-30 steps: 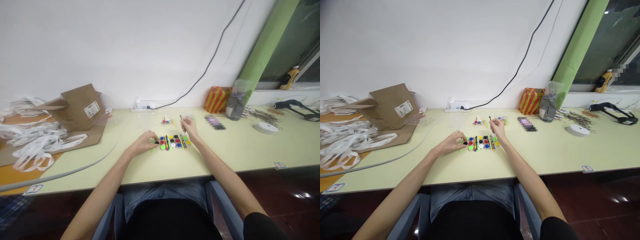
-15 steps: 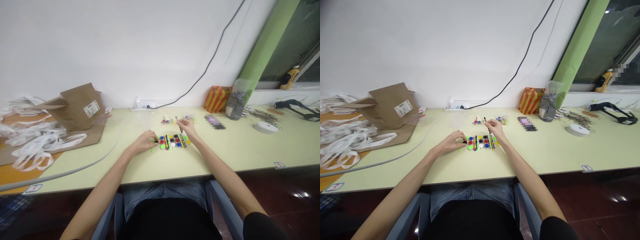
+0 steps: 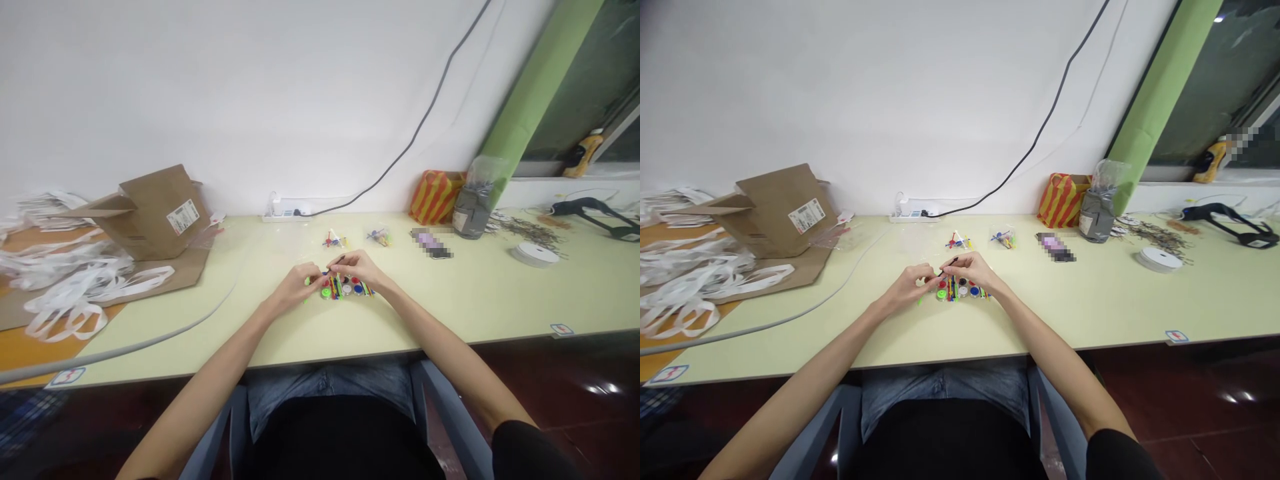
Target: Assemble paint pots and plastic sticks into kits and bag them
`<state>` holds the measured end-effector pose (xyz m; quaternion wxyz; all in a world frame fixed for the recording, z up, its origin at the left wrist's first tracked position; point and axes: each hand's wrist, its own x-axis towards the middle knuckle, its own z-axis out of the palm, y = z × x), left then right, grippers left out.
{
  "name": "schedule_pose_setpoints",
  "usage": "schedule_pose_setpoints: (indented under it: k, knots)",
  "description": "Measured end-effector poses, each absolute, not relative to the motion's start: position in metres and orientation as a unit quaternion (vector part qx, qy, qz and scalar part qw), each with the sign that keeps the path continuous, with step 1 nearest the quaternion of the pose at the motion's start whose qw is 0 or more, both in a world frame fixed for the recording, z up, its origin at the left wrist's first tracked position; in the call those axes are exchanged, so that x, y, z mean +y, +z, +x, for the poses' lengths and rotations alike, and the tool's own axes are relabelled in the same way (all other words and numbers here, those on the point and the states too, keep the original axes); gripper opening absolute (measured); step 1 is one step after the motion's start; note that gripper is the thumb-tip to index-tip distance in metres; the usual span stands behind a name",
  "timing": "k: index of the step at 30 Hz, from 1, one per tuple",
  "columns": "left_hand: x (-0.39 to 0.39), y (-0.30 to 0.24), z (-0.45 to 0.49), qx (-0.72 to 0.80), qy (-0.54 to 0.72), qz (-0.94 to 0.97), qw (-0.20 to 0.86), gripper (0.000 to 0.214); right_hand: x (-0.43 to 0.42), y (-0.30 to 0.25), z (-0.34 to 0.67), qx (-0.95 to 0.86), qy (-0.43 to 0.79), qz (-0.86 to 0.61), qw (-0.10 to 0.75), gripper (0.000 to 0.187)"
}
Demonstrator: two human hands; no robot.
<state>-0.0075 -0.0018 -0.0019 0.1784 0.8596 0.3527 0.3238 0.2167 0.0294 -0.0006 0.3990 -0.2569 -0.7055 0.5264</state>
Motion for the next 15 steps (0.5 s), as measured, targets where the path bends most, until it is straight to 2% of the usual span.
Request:
schedule_pose_setpoints:
  k: [4,7,10,15]
  knots:
    - [0.004,-0.001,-0.023,0.429,0.293,0.851,0.073,0.027,0.033,0.002,0.226,-0.693,0.502,-0.279,0.436,0.052]
    - [0.012,-0.003,-0.045,0.502,0.218,0.836,0.033,0.031,0.043,0.0,0.237,-0.672,0.463,-0.308,0.488,0.044]
    - [0.016,-0.005,-0.06,0.528,0.157,0.83,0.085,0.029,0.052,-0.005,0.243,-0.643,0.443,-0.337,0.526,0.034]
    - [0.015,-0.004,-0.061,0.519,0.104,0.826,0.193,0.036,0.059,-0.011,0.245,-0.622,0.434,-0.359,0.544,0.03]
